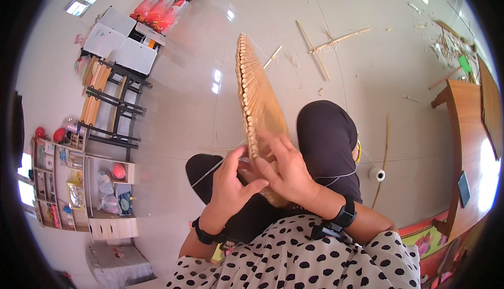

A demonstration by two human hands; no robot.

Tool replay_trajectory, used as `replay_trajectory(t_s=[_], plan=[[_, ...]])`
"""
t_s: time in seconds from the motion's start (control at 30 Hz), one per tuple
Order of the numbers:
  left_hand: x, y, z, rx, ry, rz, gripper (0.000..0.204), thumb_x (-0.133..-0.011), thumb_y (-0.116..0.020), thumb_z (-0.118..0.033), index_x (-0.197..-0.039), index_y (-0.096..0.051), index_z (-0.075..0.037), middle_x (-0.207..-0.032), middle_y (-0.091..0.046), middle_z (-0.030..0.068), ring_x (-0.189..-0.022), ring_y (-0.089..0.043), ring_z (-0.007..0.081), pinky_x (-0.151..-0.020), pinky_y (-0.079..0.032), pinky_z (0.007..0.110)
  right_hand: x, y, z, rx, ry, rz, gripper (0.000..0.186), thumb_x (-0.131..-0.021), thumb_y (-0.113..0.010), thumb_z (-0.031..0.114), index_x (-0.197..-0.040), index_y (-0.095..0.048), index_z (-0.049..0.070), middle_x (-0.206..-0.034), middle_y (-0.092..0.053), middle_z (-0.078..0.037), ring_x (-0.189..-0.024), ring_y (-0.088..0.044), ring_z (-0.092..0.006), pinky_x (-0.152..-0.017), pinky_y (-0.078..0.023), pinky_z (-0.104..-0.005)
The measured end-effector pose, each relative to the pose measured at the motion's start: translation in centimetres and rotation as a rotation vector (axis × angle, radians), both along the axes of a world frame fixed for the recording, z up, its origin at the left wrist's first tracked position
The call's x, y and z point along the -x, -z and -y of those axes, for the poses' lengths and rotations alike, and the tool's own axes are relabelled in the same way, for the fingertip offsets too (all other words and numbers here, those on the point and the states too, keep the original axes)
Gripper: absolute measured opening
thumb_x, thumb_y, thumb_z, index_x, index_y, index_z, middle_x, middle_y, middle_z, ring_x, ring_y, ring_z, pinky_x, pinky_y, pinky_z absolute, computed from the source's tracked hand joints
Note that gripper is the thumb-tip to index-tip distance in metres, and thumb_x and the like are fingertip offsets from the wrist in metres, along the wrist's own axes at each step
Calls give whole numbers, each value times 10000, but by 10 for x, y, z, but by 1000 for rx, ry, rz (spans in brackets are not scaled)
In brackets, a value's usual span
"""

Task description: The person sits on the floor and sews a white thread along the edge of a bamboo fan using a needle. They pull the thread through the bamboo slats, tie knots, and cut the thread with scissors multiple times.

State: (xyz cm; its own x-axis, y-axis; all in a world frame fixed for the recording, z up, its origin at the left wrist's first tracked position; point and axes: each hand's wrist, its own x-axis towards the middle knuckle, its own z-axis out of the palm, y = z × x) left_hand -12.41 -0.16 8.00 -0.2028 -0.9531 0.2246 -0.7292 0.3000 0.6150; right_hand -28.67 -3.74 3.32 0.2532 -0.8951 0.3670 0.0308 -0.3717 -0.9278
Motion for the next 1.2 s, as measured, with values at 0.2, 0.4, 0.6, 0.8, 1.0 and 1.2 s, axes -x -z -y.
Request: replay_trajectory(t_s=[0.2, 0.4, 0.6, 0.8, 1.0, 1.2], plan=[[1, -13, 10, -56, -74, 76, 632, -728, -798, -170, -1254, -498, 11, -1028, -619, 144, -818, -663, 260, -707, -532, 359, 1, -2, -4, -109, -12, 4, 501, -842, -570, -50, -1333, -495, 17, -1246, -527, -175, -1004, -596, -257, -815, -562, -339], [-32, -9, 45, 50, -291, 165, 385, -799, -663, -156, -1159, -561, -68, -1000, -655, 174, -842, -644, 385, -701, -517, 469, 7, -1, -14, -71, 35, -104, 380, -841, -600, -20, -1220, -576, -7, -1226, -555, -176, -931, -621, -239, -732, -557, -317], [-66, -13, 88, 93, -388, 221, 270, -828, -694, -198, -1053, -617, -71, -867, -681, 159, -824, -653, 369, -686, -509, 453, 20, -16, -23, -41, 46, -205, 292, -843, -612, -10, -1134, -625, -17, -1105, -636, -169, -845, -653, -242, -705, -548, -311], [-100, -35, 98, 169, -234, 182, 263, -840, -702, -158, -1056, -620, -34, -808, -665, 163, -713, -631, 327, -662, -481, 384, 27, -41, -21, 204, 206, -286, 329, -817, -635, -21, -1146, -620, -11, -1091, -645, -184, -870, -663, -271, -725, -541, -338], [-110, -62, 82, 205, 32, 426, 242, -855, -684, -156, -1086, -640, -99, -962, -686, 73, -911, -630, 254, -988, -366, 461, 24, -64, -10, 406, 308, -369, 375, -768, -658, -34, -1139, -604, -21, -1097, -626, -188, -1010, -587, -381, -860, -495, -427], [-104, -84, 73, 71, 232, 508, 234, -864, -673, -167, -1097, -653, -152, -1010, -678, 19, -996, -618, 221, -1096, -270, 529, 12, -74, 3, 580, 331, -589, 465, -708, -750, 34, -1147, -602, -10, -1125, -611, -182, -1065, -548, -384, -915, -475, -449]])
